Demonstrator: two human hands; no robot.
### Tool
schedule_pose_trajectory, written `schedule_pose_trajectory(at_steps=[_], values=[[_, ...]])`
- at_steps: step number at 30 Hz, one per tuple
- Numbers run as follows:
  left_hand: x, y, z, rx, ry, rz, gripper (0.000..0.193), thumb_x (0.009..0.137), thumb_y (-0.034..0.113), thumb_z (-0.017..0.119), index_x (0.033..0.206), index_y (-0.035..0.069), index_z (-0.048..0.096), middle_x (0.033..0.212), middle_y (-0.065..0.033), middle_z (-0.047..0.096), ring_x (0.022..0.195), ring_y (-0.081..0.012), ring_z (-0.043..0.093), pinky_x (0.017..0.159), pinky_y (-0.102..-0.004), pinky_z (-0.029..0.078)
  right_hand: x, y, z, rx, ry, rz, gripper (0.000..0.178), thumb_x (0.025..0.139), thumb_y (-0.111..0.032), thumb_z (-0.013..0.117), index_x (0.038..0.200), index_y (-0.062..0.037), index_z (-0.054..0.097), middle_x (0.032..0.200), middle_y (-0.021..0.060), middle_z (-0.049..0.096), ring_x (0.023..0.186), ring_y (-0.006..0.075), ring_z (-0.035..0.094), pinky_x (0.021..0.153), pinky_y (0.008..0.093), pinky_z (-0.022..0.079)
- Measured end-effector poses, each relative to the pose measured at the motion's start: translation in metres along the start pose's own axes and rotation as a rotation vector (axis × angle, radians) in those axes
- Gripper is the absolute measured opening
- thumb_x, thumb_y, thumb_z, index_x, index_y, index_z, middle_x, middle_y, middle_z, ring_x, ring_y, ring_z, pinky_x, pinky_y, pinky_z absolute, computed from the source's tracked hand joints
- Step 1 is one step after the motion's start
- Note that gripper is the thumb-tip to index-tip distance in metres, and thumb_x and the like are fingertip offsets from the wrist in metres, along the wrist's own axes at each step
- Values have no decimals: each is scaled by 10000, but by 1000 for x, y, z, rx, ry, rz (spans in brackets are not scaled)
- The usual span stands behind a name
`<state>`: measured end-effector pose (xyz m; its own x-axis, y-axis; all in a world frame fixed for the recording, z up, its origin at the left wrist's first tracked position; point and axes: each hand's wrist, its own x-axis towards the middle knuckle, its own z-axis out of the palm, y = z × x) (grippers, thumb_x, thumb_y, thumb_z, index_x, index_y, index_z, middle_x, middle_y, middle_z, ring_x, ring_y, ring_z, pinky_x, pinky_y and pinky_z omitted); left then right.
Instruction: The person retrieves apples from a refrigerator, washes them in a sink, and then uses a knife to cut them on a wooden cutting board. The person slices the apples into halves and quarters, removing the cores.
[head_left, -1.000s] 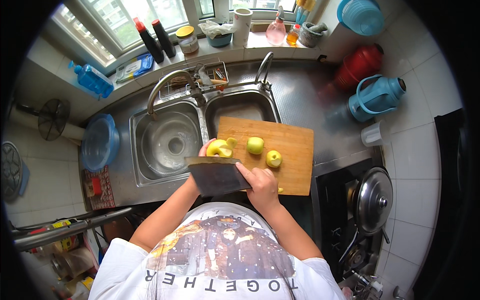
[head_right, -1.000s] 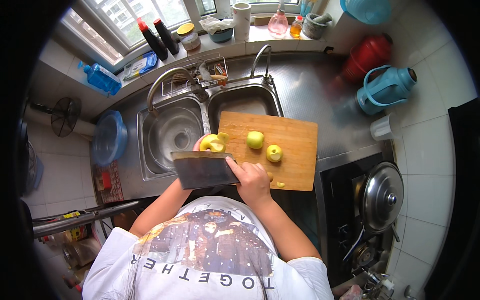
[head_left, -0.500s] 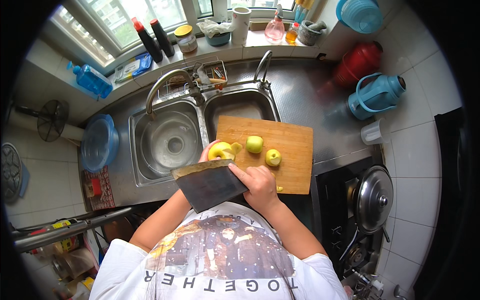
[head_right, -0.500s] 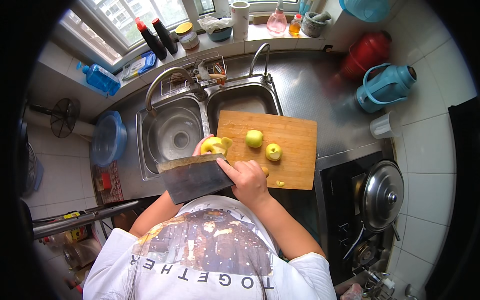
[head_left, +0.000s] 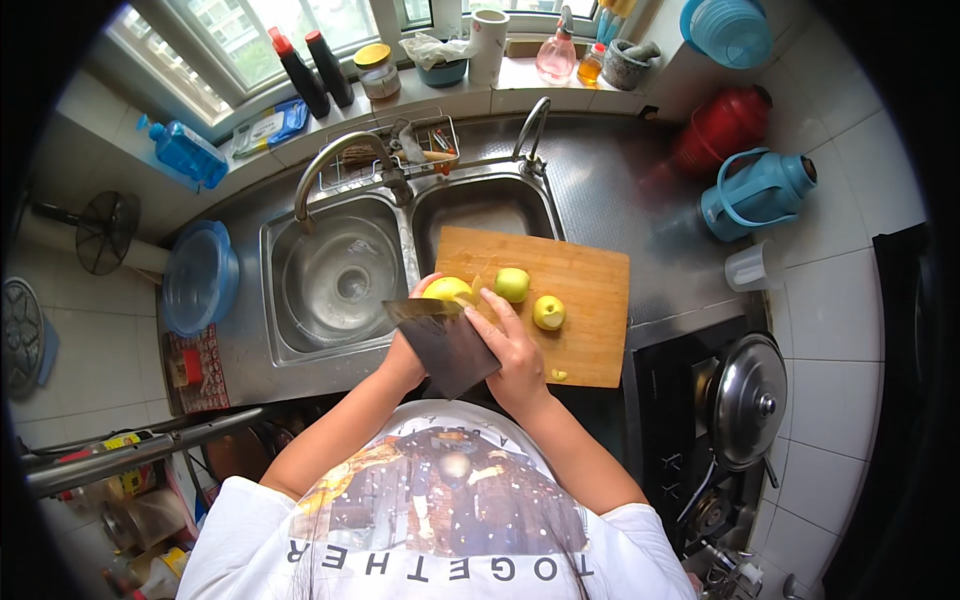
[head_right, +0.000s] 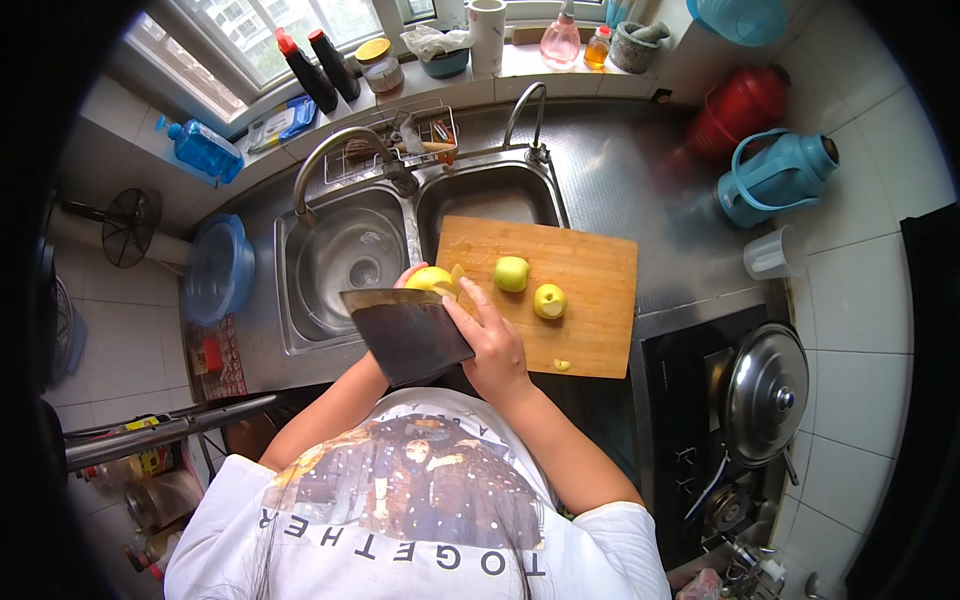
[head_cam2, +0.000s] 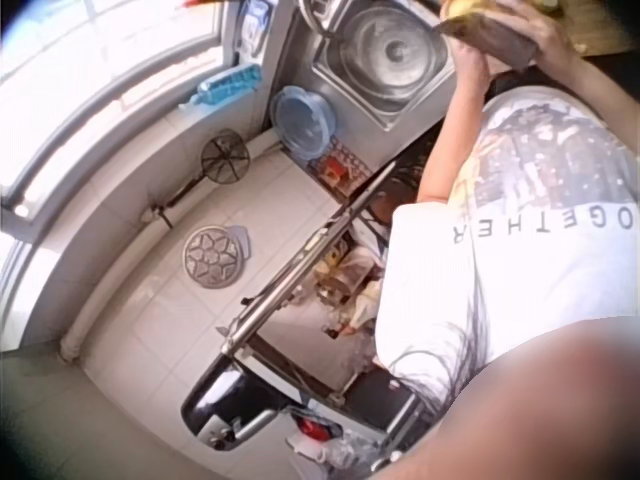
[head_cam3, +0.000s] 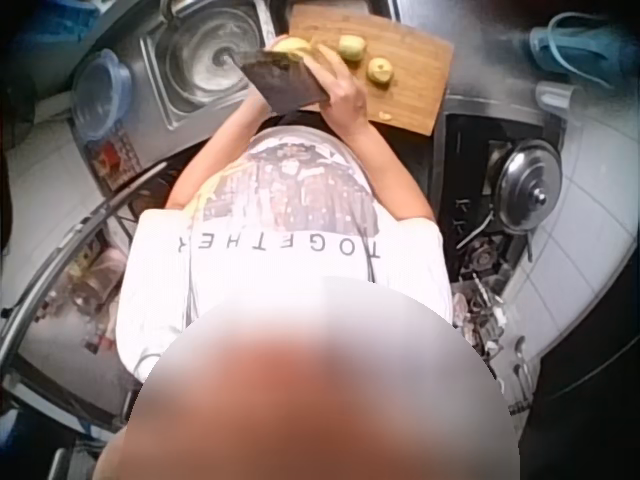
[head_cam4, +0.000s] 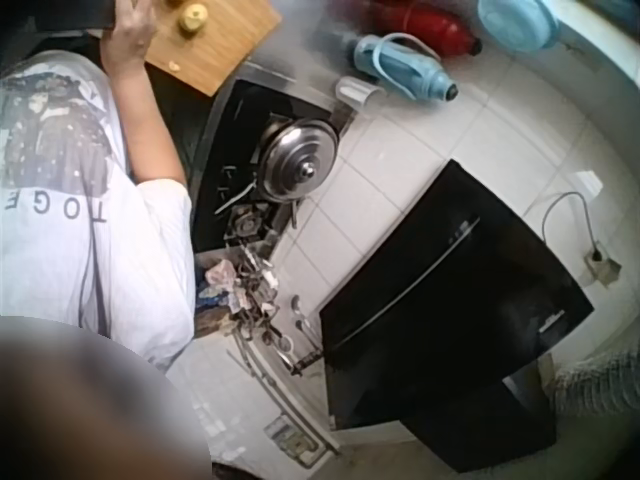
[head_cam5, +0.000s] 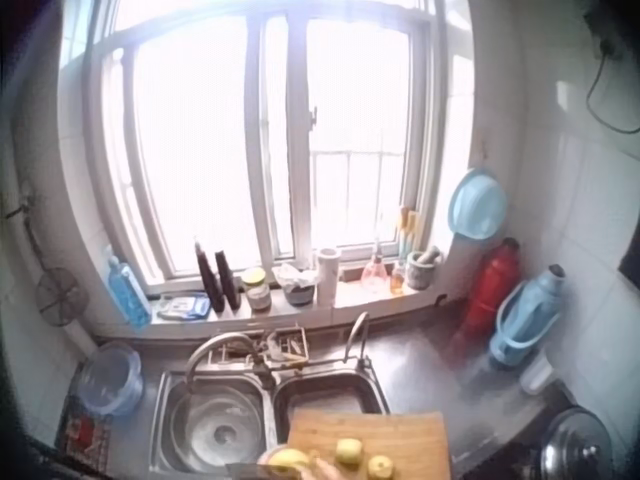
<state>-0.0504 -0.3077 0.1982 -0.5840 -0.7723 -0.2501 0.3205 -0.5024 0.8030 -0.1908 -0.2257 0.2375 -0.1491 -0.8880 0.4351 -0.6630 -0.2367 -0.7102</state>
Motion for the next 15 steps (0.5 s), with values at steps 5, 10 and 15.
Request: schedule_pose_trajectory(at_steps=[5, 10, 15], values=[[-2, -5, 14, -52, 42, 55, 576, 862, 220, 563, 1333, 80, 262, 1232, -64, 392, 1170, -153, 363, 1002, -298, 277, -12, 12, 17, 395, 80, 266, 358, 801, 9, 555, 1158, -6, 541, 1225, 221, 500, 988, 290, 594, 821, 349, 478], [2, -6, 16, -47, 67, 67, 611, 855, 183, 557, 1355, 74, 224, 1260, -84, 399, 1150, -198, 424, 987, -357, 341, -9, 10, 23, 675, 190, 458, 140, 888, -65, 515, 966, 37, 570, 867, 96, 642, 708, 142, 595, 627, 235, 463], [3, 2, 18, -63, 26, 48, 625, 845, 164, 566, 1360, 78, 223, 1259, -90, 405, 1147, -203, 437, 986, -362, 345, -2, 7, 11, 996, 201, 572, 141, 902, -114, 512, 892, 10, 579, 820, 66, 642, 626, 100, 557, 575, 210, 440]])
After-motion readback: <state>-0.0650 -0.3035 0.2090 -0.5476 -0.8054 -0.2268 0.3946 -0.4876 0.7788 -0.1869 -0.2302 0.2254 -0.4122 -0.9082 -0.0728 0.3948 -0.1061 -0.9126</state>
